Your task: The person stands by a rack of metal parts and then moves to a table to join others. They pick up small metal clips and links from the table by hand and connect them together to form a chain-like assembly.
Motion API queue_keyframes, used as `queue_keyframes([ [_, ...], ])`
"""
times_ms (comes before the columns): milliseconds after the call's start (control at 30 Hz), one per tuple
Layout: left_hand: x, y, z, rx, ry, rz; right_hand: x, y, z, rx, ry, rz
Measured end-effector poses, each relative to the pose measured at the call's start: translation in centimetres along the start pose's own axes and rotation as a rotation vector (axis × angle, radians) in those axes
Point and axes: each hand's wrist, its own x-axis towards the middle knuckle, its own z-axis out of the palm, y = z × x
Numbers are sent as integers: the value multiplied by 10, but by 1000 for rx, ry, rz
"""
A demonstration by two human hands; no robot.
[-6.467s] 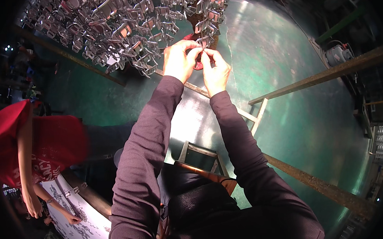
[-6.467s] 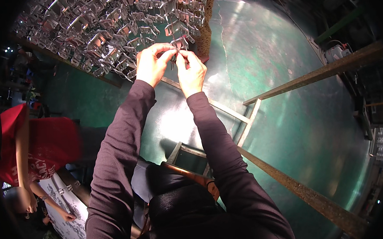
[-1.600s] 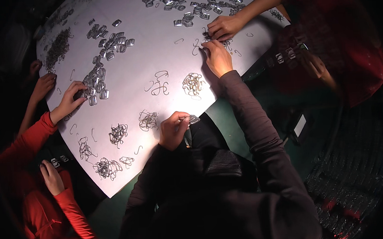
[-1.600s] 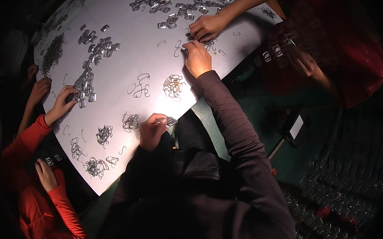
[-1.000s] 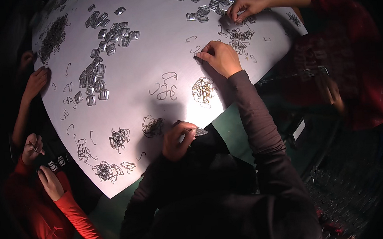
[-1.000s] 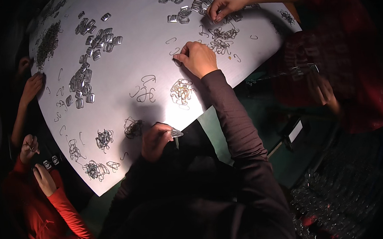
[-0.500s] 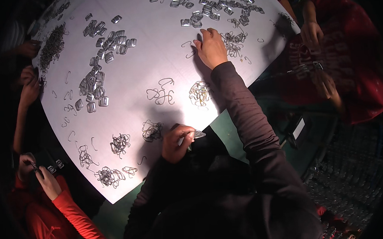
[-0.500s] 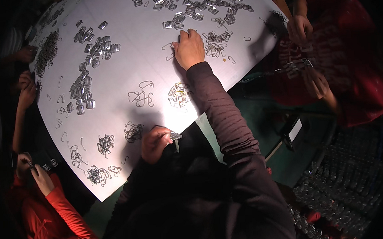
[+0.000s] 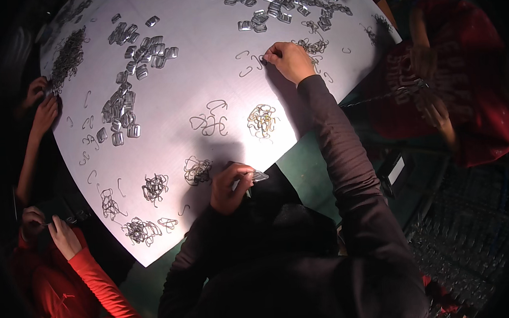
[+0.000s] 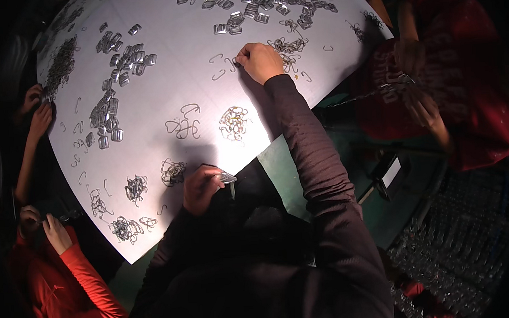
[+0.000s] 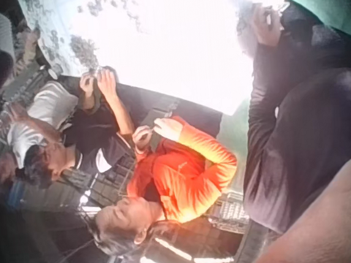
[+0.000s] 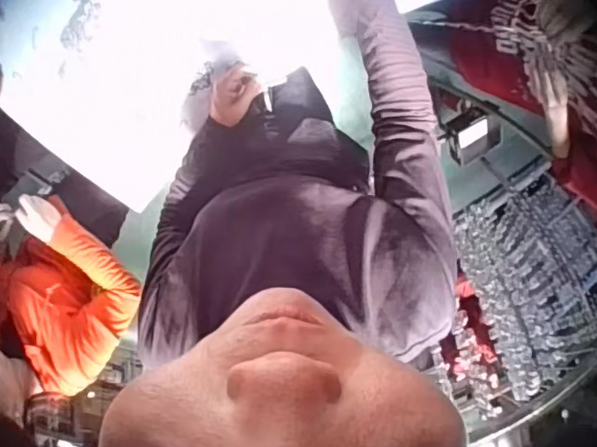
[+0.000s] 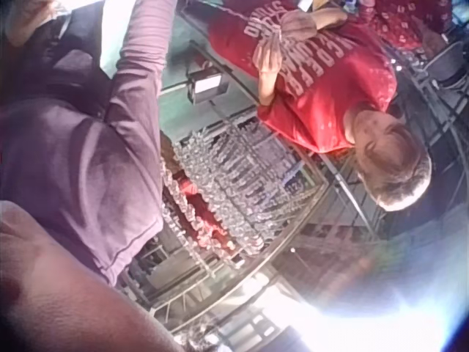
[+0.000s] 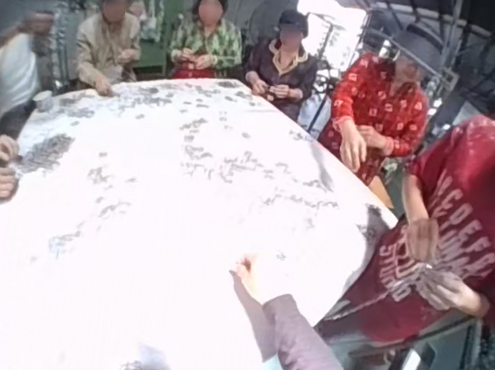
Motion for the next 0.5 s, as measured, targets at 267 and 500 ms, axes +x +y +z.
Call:
queue_keyframes([
  [267, 6, 0, 2, -161, 110, -144, -12, -20, 27, -232, 28, -126],
  [500, 31, 34, 12, -333, 292, -177, -95, -29, -14, 943, -171, 188],
])
